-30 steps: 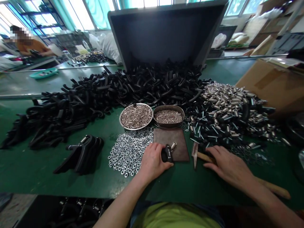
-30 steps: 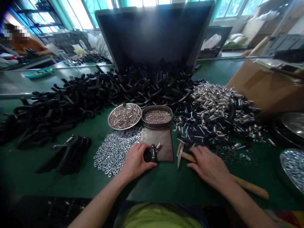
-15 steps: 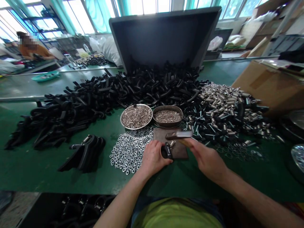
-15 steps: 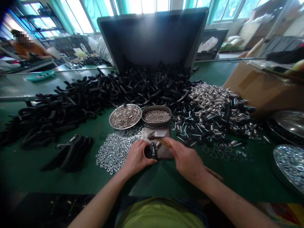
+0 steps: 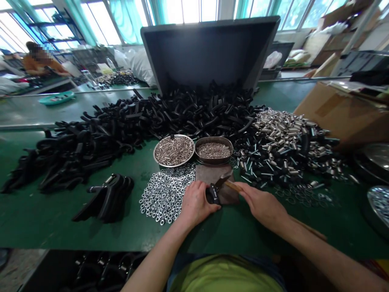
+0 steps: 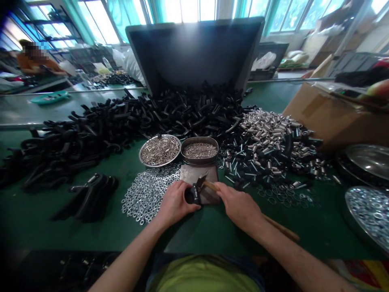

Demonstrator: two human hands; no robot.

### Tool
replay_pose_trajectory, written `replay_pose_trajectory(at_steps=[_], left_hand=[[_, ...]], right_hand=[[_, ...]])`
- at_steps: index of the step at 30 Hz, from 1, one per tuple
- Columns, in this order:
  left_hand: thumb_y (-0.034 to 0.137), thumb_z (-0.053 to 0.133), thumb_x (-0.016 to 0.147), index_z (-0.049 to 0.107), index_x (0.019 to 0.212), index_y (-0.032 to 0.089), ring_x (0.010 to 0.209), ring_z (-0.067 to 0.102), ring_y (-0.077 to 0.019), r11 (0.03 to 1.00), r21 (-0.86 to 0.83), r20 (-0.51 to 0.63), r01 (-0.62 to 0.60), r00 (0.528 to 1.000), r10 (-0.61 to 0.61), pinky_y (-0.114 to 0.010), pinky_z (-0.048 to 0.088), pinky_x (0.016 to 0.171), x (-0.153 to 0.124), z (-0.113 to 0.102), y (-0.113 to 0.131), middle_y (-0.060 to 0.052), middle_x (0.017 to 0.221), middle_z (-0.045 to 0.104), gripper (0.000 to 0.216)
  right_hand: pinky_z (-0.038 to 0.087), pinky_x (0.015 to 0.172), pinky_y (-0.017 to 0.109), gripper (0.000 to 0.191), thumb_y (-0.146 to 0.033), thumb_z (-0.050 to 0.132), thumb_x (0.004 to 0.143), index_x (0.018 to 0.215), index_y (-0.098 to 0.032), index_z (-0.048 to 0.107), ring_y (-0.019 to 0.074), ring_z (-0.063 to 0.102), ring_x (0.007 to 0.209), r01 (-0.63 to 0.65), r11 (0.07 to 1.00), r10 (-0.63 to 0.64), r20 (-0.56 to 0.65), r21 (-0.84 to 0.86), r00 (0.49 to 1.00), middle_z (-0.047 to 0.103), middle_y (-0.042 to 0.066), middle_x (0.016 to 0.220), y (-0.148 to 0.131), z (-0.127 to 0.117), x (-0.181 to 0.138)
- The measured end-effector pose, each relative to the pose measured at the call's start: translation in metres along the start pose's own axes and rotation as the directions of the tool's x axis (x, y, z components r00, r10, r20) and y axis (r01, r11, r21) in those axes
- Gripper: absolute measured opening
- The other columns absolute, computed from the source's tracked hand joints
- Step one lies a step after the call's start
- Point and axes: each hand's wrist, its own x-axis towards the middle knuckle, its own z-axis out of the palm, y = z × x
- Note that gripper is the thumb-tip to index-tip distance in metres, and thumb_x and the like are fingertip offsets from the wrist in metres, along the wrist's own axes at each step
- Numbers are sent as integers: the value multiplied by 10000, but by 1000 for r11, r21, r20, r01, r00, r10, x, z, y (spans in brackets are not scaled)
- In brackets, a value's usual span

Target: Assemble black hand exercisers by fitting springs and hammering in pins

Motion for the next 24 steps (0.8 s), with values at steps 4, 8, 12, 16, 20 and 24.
replay_pose_trajectory(at_steps=[4, 8, 12, 16, 20, 24], left_hand=[[430, 813, 506, 576, 943, 190, 940, 542, -270, 1000, -17, 8, 11, 1000, -11, -413, 426, 827, -1, 0, 0, -74, 971, 599, 552], [419, 787, 562, 533, 960, 195, 923, 558, -261, 966, -201, -27, 163, 985, -171, -408, 434, 813, -1, -3, 4, -71, 961, 599, 522], [399, 776, 601, 475, 1007, 208, 882, 592, -219, 759, -569, 7, 315, 926, -379, -357, 459, 782, -4, -8, 21, -59, 961, 615, 540], [342, 780, 606, 491, 1057, 210, 904, 603, -211, 662, -702, 49, 262, 945, -322, -337, 478, 787, -14, -6, 45, -60, 999, 633, 551], [320, 708, 690, 575, 1134, 204, 942, 618, -226, 820, -569, 147, 59, 989, 31, -350, 491, 819, -9, -24, 36, -70, 1068, 658, 478], [333, 601, 793, 636, 1102, 240, 1036, 597, -209, 987, -127, 83, 94, 993, -84, -334, 451, 911, 27, -90, -40, -36, 1133, 658, 325]], right_hand=[[518, 699, 296, 369, -271, 284, 974, 1264, -186, 495, 197, 662, 909, 9, 998, -21, -191, -65, 981, 650, 85, 1154, 22, 4, -20], [476, 599, 310, 363, -304, 363, 952, 1208, -168, 581, 207, 636, 710, -3, 959, -73, -257, -284, 963, 677, 77, 836, 53, 13, -44], [488, 743, 394, 373, -364, 407, 922, 1164, -150, 594, 268, 615, 866, 30, 985, -87, -343, -167, 935, 664, 116, 930, 49, 16, -39], [533, 749, 316, 456, -372, 387, 925, 1339, -183, 407, 201, 646, 900, 156, 957, -64, -343, 246, 937, 663, 89, 1075, 0, 6, -10], [529, 799, 311, 295, -338, 398, 911, 1079, -216, 608, 201, 664, 925, 205, 935, -87, -376, 288, 923, 695, 58, 1041, -26, 1, 19], [540, 582, 336, 276, -348, 411, 873, 958, -272, 663, 226, 699, 721, 138, 986, -113, -236, 92, 965, 732, 12, 909, -8, 11, 37]])
